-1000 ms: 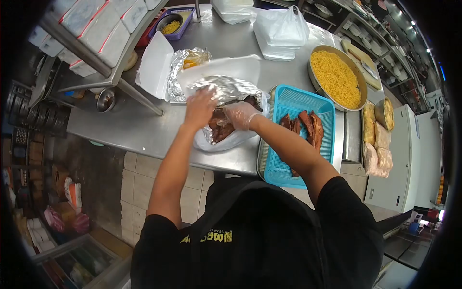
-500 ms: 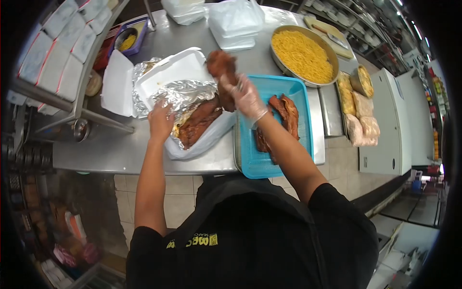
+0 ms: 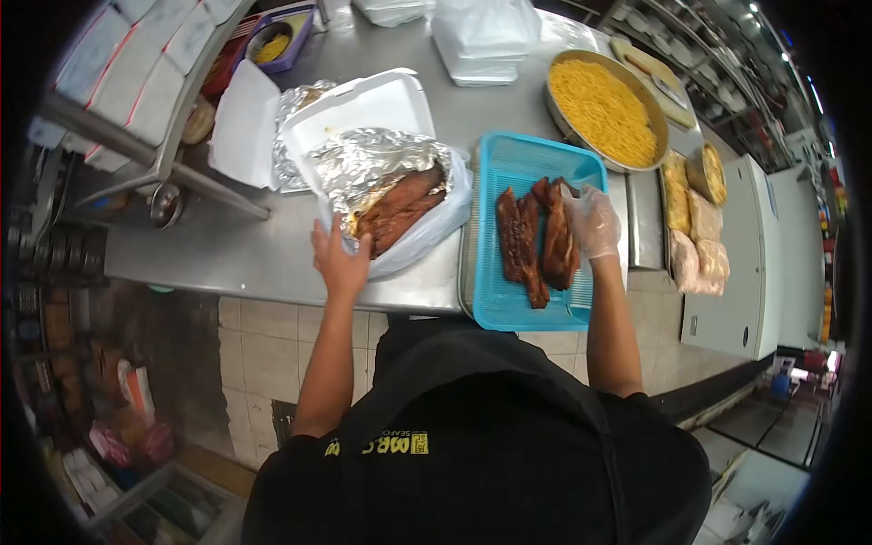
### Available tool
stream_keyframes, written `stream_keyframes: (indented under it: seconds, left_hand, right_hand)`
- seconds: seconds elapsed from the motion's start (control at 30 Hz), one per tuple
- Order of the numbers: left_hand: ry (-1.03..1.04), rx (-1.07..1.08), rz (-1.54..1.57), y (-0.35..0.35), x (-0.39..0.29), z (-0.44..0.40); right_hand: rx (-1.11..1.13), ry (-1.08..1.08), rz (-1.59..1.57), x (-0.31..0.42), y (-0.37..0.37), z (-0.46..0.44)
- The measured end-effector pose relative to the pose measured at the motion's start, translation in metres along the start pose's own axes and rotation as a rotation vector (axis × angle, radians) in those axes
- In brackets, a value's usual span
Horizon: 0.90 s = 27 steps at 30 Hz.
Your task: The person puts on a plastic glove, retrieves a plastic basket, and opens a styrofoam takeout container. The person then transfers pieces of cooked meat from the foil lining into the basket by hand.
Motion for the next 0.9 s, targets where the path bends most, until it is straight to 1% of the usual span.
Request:
stream_keyframes:
  seconds: [0.03, 0.07, 0.1, 0.13, 0.17, 0.2, 0.27, 0.33, 0.37, 0.43, 0.47, 0.5, 0.53, 0.57, 0.63, 0.77, 0.8, 0.87, 0.9]
  left_hand:
    - [-0.042, 0.054, -0.037, -0.003, -0.006, 0.005]
    - [-0.052, 0.056, -0.044, -0.004, -0.005, 0.009]
    - [-0.071, 0.071, 0.054, -0.003, -0.005, 0.012]
    - [-0.085, 0.082, 0.155, -0.002, -0.006, 0.013]
    - [-0.071, 0.031, 0.203, -0.002, -0.008, 0.014]
    - [-0.070, 0.028, 0.204, -0.001, -0.003, 0.013]
    - [0.034, 0.017, 0.196, 0.003, 0.014, 0.011]
    - [0.010, 0.026, 0.212, 0.000, 0.019, 0.012]
    - [-0.006, 0.042, 0.231, -0.001, 0.021, 0.012]
    - [0.010, 0.013, 0.252, -0.002, 0.025, 0.013]
    - [0.024, -0.014, 0.264, -0.002, 0.027, 0.015]
    - [0.003, -0.014, 0.221, 0.002, 0.028, 0.018]
    - [-0.010, -0.017, 0.226, 0.004, 0.029, 0.021]
    - [-0.022, -0.009, 0.241, 0.006, 0.028, 0.022]
    - [-0.052, -0.001, 0.285, 0.007, 0.022, 0.026]
    - [-0.074, -0.018, 0.283, 0.010, 0.021, 0.032]
    - [-0.059, -0.011, 0.233, 0.012, 0.024, 0.032]
    - [-0.042, -0.011, 0.183, 0.019, 0.026, 0.030]
    - [-0.038, -0.015, 0.170, 0.020, 0.027, 0.030]
  right_hand:
    - [0.037, -0.032, -0.144, 0.014, 0.013, 0.002]
    - [-0.038, -0.146, -0.233, 0.013, 0.043, 0.009]
    - [0.146, -0.227, -0.147, 0.066, 0.041, 0.023]
    - [0.227, -0.400, -0.232, 0.069, 0.082, 0.019]
    - [0.393, -0.737, -0.535, 0.079, 0.123, 0.012]
    - [0.499, -1.059, -0.679, 0.091, 0.159, 0.003]
    - [0.831, -0.755, 0.302, 0.157, 0.185, 0.016]
    - [0.860, -0.802, 0.521, 0.154, 0.234, 0.011]
    - [0.957, -0.835, 0.568, 0.154, 0.241, 0.005]
    - [1.019, -0.891, 0.636, 0.162, 0.244, -0.003]
    - [1.074, -0.932, 0.751, 0.160, 0.252, -0.008]
    - [1.087, -0.916, 0.739, 0.160, 0.246, -0.007]
    - [1.094, -0.902, 0.729, 0.165, 0.236, -0.007]
    - [1.066, -0.938, 0.730, 0.162, 0.241, -0.009]
    - [1.075, -0.908, 0.744, 0.168, 0.234, -0.007]
    - [1.134, -0.878, 0.776, 0.180, 0.229, -0.009]
    - [1.131, -0.876, 0.774, 0.176, 0.231, -0.010]
    - [1.048, -0.958, 0.686, 0.165, 0.238, -0.014]
    - [1.048, -0.961, 0.683, 0.161, 0.238, -0.014]
Point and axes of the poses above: each hand's wrist, its own z-axis away from the middle knuckle, its own y-axis out of the palm, x = y × z, the point moved 1 cm from there along -z, towards the middle knuckle, and after that the axes turned 12 degrees about -z, right-handed, at the moved point
